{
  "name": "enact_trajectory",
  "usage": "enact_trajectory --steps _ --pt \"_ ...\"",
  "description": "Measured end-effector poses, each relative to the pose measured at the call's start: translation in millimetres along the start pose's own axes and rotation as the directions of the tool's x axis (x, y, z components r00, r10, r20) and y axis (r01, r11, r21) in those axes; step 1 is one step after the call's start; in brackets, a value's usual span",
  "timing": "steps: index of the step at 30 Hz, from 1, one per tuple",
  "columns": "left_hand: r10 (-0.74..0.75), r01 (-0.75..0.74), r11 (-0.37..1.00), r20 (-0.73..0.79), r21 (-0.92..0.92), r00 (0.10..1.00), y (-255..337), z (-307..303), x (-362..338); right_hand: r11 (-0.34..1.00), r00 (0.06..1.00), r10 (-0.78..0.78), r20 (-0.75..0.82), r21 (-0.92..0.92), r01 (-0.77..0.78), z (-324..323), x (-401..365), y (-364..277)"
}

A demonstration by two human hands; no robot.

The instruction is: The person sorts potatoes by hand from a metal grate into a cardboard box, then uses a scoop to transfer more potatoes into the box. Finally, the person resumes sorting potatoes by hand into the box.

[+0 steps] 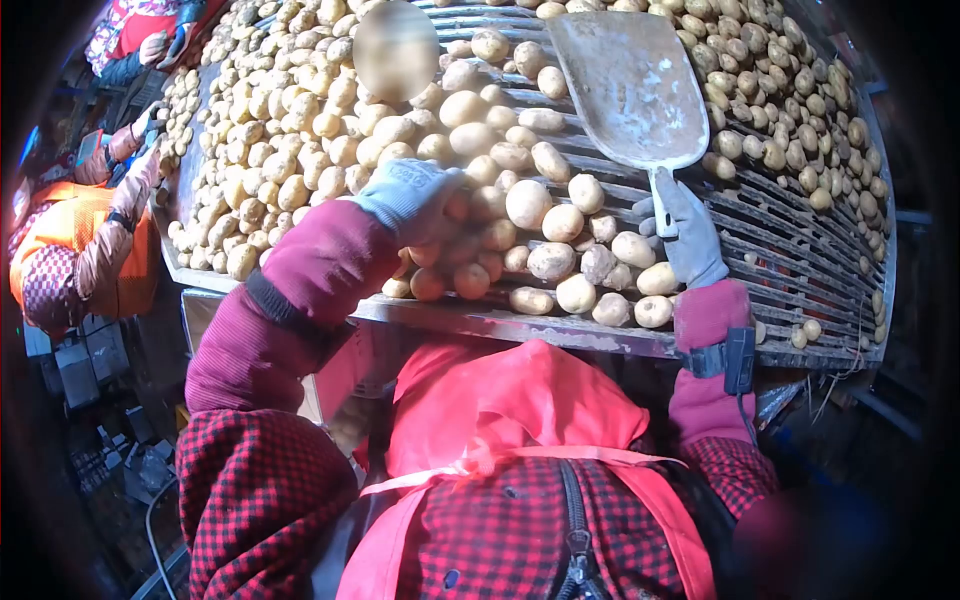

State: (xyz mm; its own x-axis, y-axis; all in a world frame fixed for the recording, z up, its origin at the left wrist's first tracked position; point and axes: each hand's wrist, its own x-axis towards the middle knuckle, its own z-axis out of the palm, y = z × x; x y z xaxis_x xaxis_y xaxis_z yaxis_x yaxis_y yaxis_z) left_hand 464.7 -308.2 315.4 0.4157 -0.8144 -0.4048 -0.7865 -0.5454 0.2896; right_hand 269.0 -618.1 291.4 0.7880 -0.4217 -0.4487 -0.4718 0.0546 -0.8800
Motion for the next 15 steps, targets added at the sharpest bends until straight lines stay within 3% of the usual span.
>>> enact_trajectory --steps 1,3,4,5,7,8,9,10,13,14,15 --pt "0.022 -0.031 0.996 -0.104 -0.086 0.994 -2.4 2.2 -8.3 1.0 1.0 -0.006 0.008 -0.004 0.006 -3.4 3.5 5.3" --pt "-0.173 0.103 0.908 -0.139 -0.405 0.975 -10.7 6.9 -28.3 0.999 1.0 0.0 0.02 0.034 0.0 -9.9 13.0 20.2" --pt "-0.24 0.024 0.69 -0.198 -0.723 0.95 -13.4 15.9 -39.9 0.998 1.0 -0.01 0.012 0.066 0.009 -9.5 13.6 20.3" --pt "-0.325 -0.101 0.374 -0.232 -0.922 0.917 -11.6 22.4 -58.5 0.995 1.0 -0.019 0.013 0.097 0.018 -8.0 13.7 21.0" --pt "-0.407 -0.25 0.144 -0.288 -0.957 0.867 -5.2 29.4 -92.3 0.99 0.99 -0.14 0.008 -0.018 0.14 -9.0 14.1 28.8" --pt "-0.451 -0.302 0.011 -0.274 -0.953 0.85 -6.9 41.1 -107.9 0.996 0.998 -0.058 0.018 0.074 0.056 -11.9 17.6 31.2" --pt "-0.52 -0.418 -0.284 -0.228 -0.863 0.823 -2.0 51.2 -111.6 0.987 0.999 0.029 0.037 0.155 -0.034 -16.7 22.3 34.0" --pt "-0.552 -0.491 -0.37 -0.238 -0.789 0.799 0.8 56.2 -120.8 0.994 0.999 -0.003 0.051 0.105 -0.002 -23.8 29.4 42.5" --pt "-0.571 -0.611 -0.472 -0.307 -0.636 0.761 -13.7 85.1 -150.4 0.995 0.995 -0.037 0.097 0.093 0.028 -36.1 24.6 47.5" --pt "-0.739 -0.665 -0.342 -0.248 -0.664 0.627 -1.4 78.5 -157.5 0.997 0.995 -0.04 0.088 0.076 0.033 -38.0 24.9 49.2" --pt "-0.719 -0.708 -0.414 -0.272 -0.572 0.64 -11.4 83.8 -164.1 0.997 0.995 -0.043 0.086 0.066 0.037 -39.0 23.8 51.7"
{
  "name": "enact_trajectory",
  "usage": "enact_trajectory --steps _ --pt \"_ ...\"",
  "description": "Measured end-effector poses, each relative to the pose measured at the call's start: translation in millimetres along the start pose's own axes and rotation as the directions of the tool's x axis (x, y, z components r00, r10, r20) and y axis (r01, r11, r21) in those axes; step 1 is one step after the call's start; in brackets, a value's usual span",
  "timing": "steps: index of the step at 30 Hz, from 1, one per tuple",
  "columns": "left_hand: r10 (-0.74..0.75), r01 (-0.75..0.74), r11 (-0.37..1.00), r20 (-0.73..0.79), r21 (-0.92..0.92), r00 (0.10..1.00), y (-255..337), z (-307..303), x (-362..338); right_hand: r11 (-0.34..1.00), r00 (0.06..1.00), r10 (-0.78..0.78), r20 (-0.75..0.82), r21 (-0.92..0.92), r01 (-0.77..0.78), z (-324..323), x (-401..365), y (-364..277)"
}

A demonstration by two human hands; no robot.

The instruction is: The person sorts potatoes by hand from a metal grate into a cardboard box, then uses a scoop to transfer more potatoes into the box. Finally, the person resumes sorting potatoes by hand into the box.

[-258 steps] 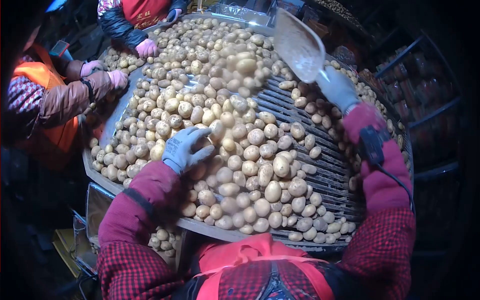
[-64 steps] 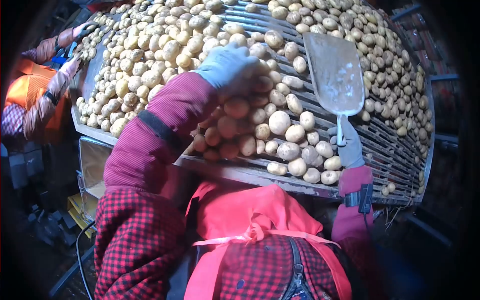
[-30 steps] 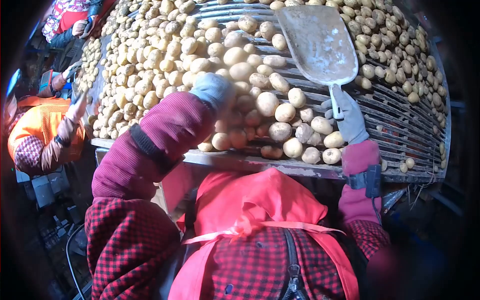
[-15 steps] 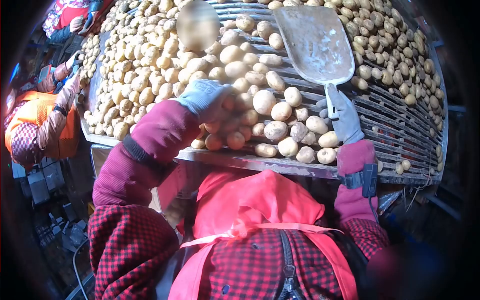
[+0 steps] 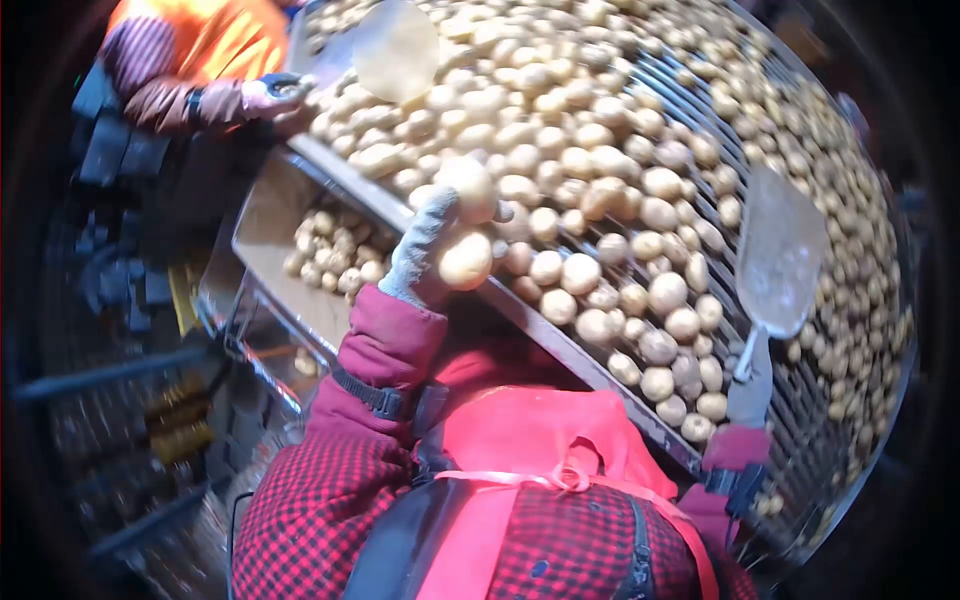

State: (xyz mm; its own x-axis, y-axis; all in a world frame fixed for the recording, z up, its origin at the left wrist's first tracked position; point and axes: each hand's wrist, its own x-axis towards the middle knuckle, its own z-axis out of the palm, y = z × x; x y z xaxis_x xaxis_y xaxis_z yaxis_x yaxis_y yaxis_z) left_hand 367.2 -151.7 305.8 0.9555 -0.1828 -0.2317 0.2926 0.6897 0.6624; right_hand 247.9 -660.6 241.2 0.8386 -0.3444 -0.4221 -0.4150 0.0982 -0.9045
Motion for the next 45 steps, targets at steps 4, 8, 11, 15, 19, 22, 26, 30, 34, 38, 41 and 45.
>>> enact_trajectory --steps 4,8,11,15,19,22,26,30,34,38,41,45 --pt "0.168 -0.166 0.986 -0.114 0.029 0.979 20.5 -41.8 -29.7 0.998 1.0 -0.006 -0.005 -0.066 0.005 -8.5 15.4 5.0" --pt "0.338 -0.34 0.939 -0.3 0.047 0.892 34.5 -96.7 -88.7 0.991 0.999 -0.031 -0.037 -0.131 0.026 -21.4 21.2 9.4" --pt "0.534 -0.406 0.846 -0.538 0.346 0.653 26.8 -204.7 -153.3 0.986 0.997 -0.046 -0.067 -0.166 0.034 -25.1 23.3 10.1" --pt "0.614 -0.333 0.782 -0.742 0.526 0.271 41.0 -288.9 -251.2 0.979 0.992 -0.061 -0.108 -0.199 0.039 -36.5 24.5 15.4" --pt "0.495 -0.232 0.844 -0.869 0.484 -0.009 42.2 -364.1 -307.7 0.976 0.99 -0.083 -0.115 -0.212 0.058 -48.6 25.4 17.6" --pt "0.903 0.573 0.143 -0.343 0.807 0.259 35.5 -394.4 -332.9 0.981 0.996 -0.088 0.008 -0.174 0.088 -43.2 32.4 14.1" --pt "0.767 0.25 0.545 -0.596 0.8 0.237 66.9 -349.8 -232.2 0.996 1.0 -0.019 -0.016 0.086 0.02 3.6 8.3 -2.7" --pt "0.784 -0.125 0.256 -0.13 0.959 0.606 83.9 -231.4 -105.6 0.999 0.998 0.009 -0.06 -0.044 -0.011 23.2 -4.1 -19.4" --pt "0.37 -0.445 0.045 0.399 0.894 0.839 49.4 -53.0 -15.2 0.999 0.999 0.024 0.024 0.038 -0.025 36.2 -13.0 -36.7" --pt "-0.195 -0.839 -0.099 0.816 0.535 0.544 -32.9 81.3 34.3 0.996 0.999 -0.01 0.036 0.088 0.007 21.6 -1.2 -13.6" --pt "-0.483 -0.875 -0.157 0.737 0.459 0.473 -95.0 123.9 54.1 0.989 0.989 -0.131 0.071 -0.066 0.136 22.4 -9.5 -13.6" --pt "-0.627 -0.814 -0.322 0.536 0.484 0.566 -151.1 145.4 80.1 0.999 0.997 -0.004 -0.071 0.051 0.007 42.8 -11.7 -34.3"
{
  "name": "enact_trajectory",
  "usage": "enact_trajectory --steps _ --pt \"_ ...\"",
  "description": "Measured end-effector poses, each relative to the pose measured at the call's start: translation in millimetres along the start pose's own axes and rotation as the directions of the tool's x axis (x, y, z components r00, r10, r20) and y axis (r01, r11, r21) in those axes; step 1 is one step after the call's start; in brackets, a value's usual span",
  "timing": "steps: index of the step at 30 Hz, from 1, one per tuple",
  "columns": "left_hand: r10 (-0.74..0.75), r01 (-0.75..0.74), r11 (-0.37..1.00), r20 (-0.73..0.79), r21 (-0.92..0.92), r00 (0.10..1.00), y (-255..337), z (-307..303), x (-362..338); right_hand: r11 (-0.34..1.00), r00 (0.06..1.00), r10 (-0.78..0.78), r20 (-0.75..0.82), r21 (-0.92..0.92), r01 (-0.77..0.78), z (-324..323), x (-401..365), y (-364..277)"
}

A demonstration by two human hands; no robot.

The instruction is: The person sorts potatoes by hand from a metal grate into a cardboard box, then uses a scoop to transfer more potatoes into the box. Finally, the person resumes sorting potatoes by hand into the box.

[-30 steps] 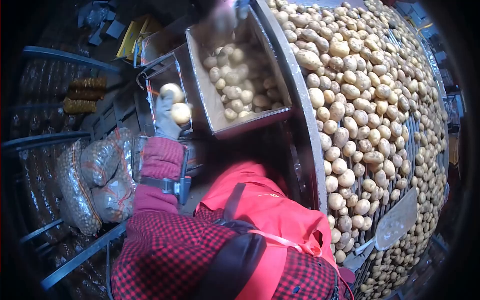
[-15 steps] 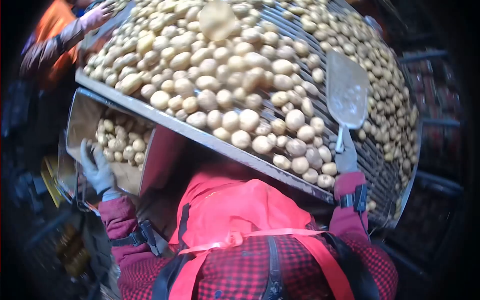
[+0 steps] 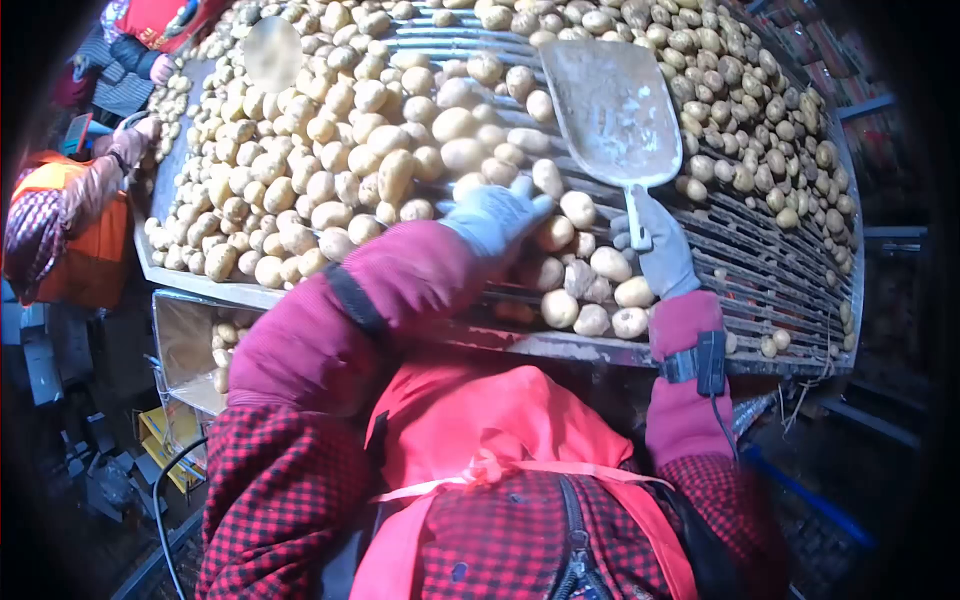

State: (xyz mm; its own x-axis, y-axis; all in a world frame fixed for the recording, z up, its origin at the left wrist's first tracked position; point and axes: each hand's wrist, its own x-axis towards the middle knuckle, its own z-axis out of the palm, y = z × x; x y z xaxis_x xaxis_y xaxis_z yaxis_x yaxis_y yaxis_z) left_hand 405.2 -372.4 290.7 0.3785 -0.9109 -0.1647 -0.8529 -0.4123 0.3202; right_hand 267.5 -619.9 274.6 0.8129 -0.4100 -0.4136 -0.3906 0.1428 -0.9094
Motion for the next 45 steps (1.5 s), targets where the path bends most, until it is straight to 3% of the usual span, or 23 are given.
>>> enact_trajectory --steps 1,3,5,7,8,9,11,13,14,17,18,19,20,21,22,23,25,26,29,35,38,42,45 --pt "-0.097 0.097 0.995 0.086 0.008 0.992 9.0 -3.8 8.7 0.999 1.0 -0.007 -0.007 -0.048 0.007 3.0 -3.5 -4.6" --pt "-0.115 0.115 0.993 0.084 0.007 0.99 5.8 -1.6 13.7 0.999 0.998 -0.029 0.047 0.033 0.027 -3.8 1.1 2.1" --pt "-0.058 0.022 0.979 -0.173 -0.204 0.983 -0.1 -1.1 -7.2 1.0 1.0 0.005 0.026 0.018 -0.006 -1.7 1.0 -1.6" --pt "-0.101 -0.009 0.92 -0.258 -0.392 0.961 -10.1 -6.7 -29.3 0.999 1.0 -0.003 0.019 0.036 0.002 -3.4 1.7 1.6" --pt "-0.255 0.131 0.799 -0.134 -0.586 0.958 -9.5 -24.5 -43.7 0.998 1.0 0.023 0.005 0.059 -0.023 2.1 -2.5 -5.5" --pt "-0.373 0.181 0.459 -0.004 -0.87 0.928 -15.6 -20.5 -56.2 0.999 1.0 0.005 0.006 0.049 -0.005 2.8 -3.9 -6.6" --pt "-0.546 0.191 0.243 0.029 -0.951 0.838 -27.5 -28.6 -86.5 1.0 1.0 0.012 -0.007 0.006 -0.012 3.4 -5.6 -8.2" --pt "-0.578 -0.075 0.006 -0.065 -0.997 0.814 -57.6 -3.0 -115.5 0.984 0.986 -0.157 0.047 -0.081 0.16 -14.7 6.3 19.7" --pt "-0.624 -0.066 -0.064 -0.012 -0.996 0.782 -54.7 -13.7 -135.4 0.978 0.979 -0.19 0.078 -0.071 0.196 -18.4 15.0 24.1" --pt "-0.8 -0.197 -0.03 -0.095 -0.98 0.592 -63.3 7.2 -170.7 0.996 0.995 -0.061 0.085 0.078 0.054 -17.3 15.0 19.6" --pt "-0.853 -0.181 -0.066 -0.038 -0.981 0.52 -60.0 4.4 -179.0 0.996 0.997 -0.015 0.07 0.092 0.009 -15.1 10.8 16.5" --pt "-0.713 0.026 0.604 -0.526 -0.796 0.465 -63.8 18.1 -188.6 0.998 1.0 -0.002 0.027 0.063 0.0 -8.8 5.6 10.9" --pt "-0.861 -0.242 0.2 -0.288 -0.949 0.419 -73.4 40.0 -191.1 0.999 1.0 0.012 -0.017 0.034 -0.011 -2.2 0.8 5.3" --pt "-0.888 -0.375 -0.054 -0.127 -0.925 0.441 -72.2 42.0 -192.7 0.997 0.999 0.043 0.01 0.057 -0.044 -12.8 10.8 17.2" --pt "-0.892 -0.501 -0.288 0.037 -0.816 0.451 -66.5 33.4 -192.7 0.996 0.999 0.034 -0.041 0.08 -0.03 -7.7 6.5 16.8" --pt "-0.89 -0.514 -0.334 0.085 -0.79 0.447 -57.8 22.5 -193.9 0.994 0.995 0.024 -0.099 0.105 -0.014 -3.3 1.7 14.3" --pt "-0.906 -0.471 -0.241 0.023 -0.849 0.422 -61.4 18.5 -193.6 0.999 0.998 0.04 -0.051 0.037 -0.038 -3.1 0.6 7.3" --pt "-0.909 -0.408 -0.089 -0.093 -0.908 0.405 -74.9 39.0 -194.3 0.999 0.998 0.044 -0.034 0.005 -0.044 -4.1 1.2 4.7" --pt "-0.884 -0.308 0.139 -0.258 -0.941 0.389 -76.7 48.3 -192.2 1.0 1.0 0.01 -0.019 0.013 -0.01 -5.7 3.0 9.1" --pt "-0.92 -0.314 0.053 -0.169 -0.948 0.353 -65.7 33.9 -187.8 0.998 0.998 0.046 -0.039 0.055 -0.044 -2.7 -1.3 1.5" --pt "-0.929 -0.363 -0.07 -0.072 -0.929 0.362 -54.8 21.3 -185.6 0.997 0.998 0.052 -0.046 0.054 -0.049 -0.4 -3.0 -1.5" --pt "-0.925 -0.343 -0.017 -0.115 -0.939 0.362 -63.5 28.1 -185.7 0.997 0.997 0.051 -0.062 0.066 -0.047 4.9 -4.7 -7.6" --pt "-0.924 -0.383 -0.115 -0.043 -0.916 0.38 -53.8 17.3 -185.9 0.997 0.997 0.067 0.041 0.03 -0.069 -11.2 1.0 2.6"
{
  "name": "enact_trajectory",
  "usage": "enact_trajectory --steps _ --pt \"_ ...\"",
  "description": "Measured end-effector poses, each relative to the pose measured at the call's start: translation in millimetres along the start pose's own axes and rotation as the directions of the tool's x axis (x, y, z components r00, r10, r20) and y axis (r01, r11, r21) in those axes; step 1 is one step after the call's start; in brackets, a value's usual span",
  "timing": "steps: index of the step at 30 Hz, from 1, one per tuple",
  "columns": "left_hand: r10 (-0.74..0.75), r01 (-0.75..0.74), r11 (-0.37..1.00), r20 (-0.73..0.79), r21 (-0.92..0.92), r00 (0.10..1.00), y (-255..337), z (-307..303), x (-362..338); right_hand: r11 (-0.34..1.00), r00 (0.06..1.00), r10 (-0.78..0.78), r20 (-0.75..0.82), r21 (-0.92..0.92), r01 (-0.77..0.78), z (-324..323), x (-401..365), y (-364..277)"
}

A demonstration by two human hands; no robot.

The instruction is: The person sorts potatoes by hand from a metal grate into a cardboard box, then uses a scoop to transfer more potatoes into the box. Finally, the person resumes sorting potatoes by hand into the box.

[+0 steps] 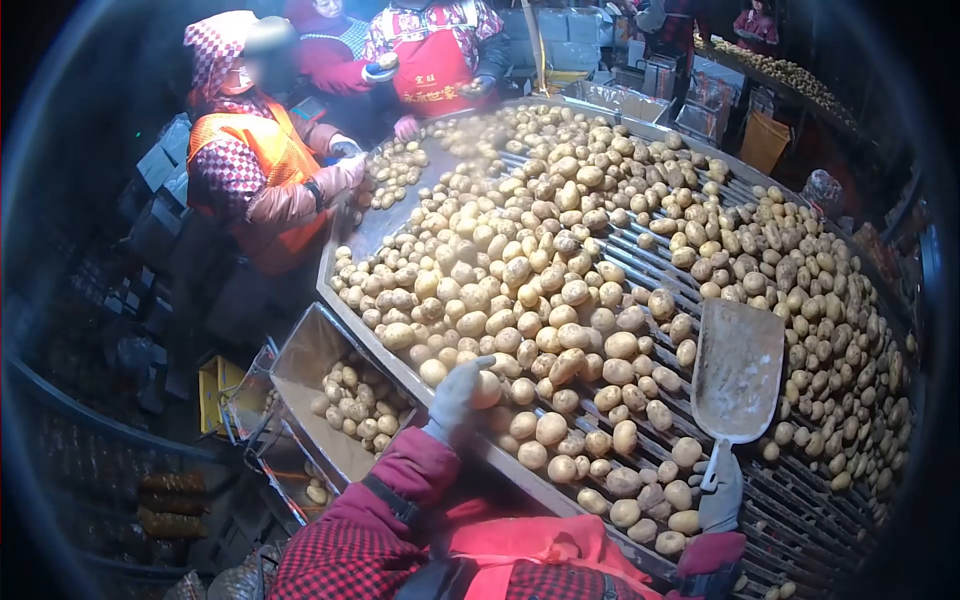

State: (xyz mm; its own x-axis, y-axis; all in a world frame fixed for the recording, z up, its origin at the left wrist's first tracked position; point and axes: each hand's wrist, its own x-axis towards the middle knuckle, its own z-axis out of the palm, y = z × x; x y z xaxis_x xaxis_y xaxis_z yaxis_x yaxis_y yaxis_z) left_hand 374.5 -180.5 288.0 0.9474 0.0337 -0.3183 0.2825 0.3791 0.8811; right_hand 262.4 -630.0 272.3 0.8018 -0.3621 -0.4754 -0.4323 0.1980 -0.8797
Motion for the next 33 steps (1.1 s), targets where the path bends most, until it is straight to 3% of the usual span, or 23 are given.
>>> enact_trajectory --steps 8,14,15,18,20,22,23,26,27,30,31,33 --pt "0.017 -0.017 0.999 -0.001 -0.031 1.0 3.8 1.1 -1.5 0.999 0.999 -0.031 -0.027 0.009 0.031 5.7 0.1 0.1" --pt "-0.176 0.174 0.959 0.013 -0.222 0.984 13.2 1.1 -2.5 0.998 0.998 -0.057 -0.038 0.006 0.057 10.0 -4.4 5.2" --pt "-0.124 0.124 0.974 0.011 -0.191 0.992 13.1 2.4 -4.8 0.998 0.997 -0.059 -0.043 0.004 0.059 10.1 -4.2 5.8" --pt "-0.108 0.16 0.935 0.174 -0.318 0.979 24.7 -4.1 -10.4 0.997 0.996 -0.073 -0.052 -0.02 0.072 15.9 -0.9 6.0" --pt "-0.172 0.277 0.841 0.255 -0.466 0.951 25.4 -18.9 -12.1 0.996 0.995 -0.08 -0.062 -0.028 0.079 16.7 1.6 6.5" --pt "-0.128 0.212 0.832 0.195 -0.512 0.972 15.4 -31.9 -6.4 0.996 0.994 -0.08 -0.078 -0.033 0.078 16.1 3.0 6.8" --pt "-0.045 0.19 0.857 0.297 -0.479 0.954 10.7 -50.6 -1.2 0.996 0.993 -0.079 -0.084 -0.035 0.077 16.8 4.1 7.3" --pt "0.065 -0.018 0.859 0.075 -0.512 0.995 8.7 -76.6 -9.8 0.996 0.991 -0.079 -0.103 -0.039 0.076 21.9 2.7 9.2" --pt "0.059 0.013 0.809 0.104 -0.588 0.993 15.2 -83.0 -11.4 0.996 0.991 -0.078 -0.111 -0.038 0.075 23.8 3.6 9.5" --pt "0.103 -0.045 0.864 0.089 -0.502 0.991 42.5 -98.3 -29.0 0.996 0.989 -0.078 -0.124 -0.045 0.073 28.8 2.4 10.5" --pt "0.114 -0.109 0.863 -0.02 -0.494 0.993 40.5 -104.0 -30.4 0.996 0.989 -0.076 -0.13 -0.047 0.07 30.4 3.4 11.6" --pt "0.183 -0.171 0.861 -0.021 -0.479 0.983 29.6 -134.8 -24.3 0.996 0.987 -0.08 -0.141 -0.049 0.073 32.5 3.9 12.1"
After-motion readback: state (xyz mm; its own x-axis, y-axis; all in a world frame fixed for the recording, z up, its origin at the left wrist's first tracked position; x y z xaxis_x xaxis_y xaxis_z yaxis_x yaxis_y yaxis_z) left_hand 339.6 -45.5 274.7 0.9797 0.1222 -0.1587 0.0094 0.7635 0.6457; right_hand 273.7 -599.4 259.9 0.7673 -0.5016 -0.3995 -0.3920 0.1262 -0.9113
